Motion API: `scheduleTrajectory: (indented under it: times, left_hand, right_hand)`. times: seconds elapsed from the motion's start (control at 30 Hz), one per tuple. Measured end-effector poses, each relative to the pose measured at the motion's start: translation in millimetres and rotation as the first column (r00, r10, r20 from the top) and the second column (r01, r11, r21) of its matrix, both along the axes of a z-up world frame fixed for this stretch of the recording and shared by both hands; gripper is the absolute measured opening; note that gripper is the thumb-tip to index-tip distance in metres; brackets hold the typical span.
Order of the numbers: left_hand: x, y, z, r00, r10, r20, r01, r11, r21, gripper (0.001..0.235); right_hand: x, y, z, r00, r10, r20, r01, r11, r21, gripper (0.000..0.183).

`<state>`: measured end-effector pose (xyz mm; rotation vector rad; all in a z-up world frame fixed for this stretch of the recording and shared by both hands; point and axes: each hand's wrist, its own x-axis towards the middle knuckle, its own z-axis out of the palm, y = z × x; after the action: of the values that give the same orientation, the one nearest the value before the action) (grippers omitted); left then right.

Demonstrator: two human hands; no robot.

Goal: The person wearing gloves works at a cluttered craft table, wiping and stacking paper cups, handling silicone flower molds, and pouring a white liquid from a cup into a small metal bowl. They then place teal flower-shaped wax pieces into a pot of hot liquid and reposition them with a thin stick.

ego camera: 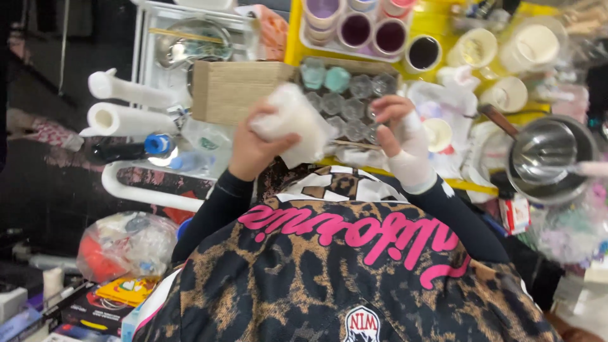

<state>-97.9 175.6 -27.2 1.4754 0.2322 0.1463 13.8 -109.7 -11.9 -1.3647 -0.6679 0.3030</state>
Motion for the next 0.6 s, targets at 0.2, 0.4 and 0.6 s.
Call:
scheduleTrajectory:
  times: [0.2, 0.4, 0.6]
  left_hand:
    - [-22, 114, -40, 0.794, 0.449, 0.41, -0.597, 0.446, 0.667, 0.038]
    - [-1, 208, -126, 0.587, 0.764, 0.267, -0.49, 0.073, 0.869, 0.031]
    - [14, 274, -237, 0.573, 0.818, 0.052, -0.344, 0.183, 0.921, 0.026]
  right_hand:
    - [-3, 5, -21, 0.988, 0.0, -0.153, -0.014, 0.996, -0.09, 0.009]
    - [1, -13, -35, 0.982, -0.127, -0.143, 0.088, 0.963, -0.253, 0.004]
    - [-6, -32, -42, 0.975, -0.149, -0.163, 0.105, 0.963, -0.248, 0.005]
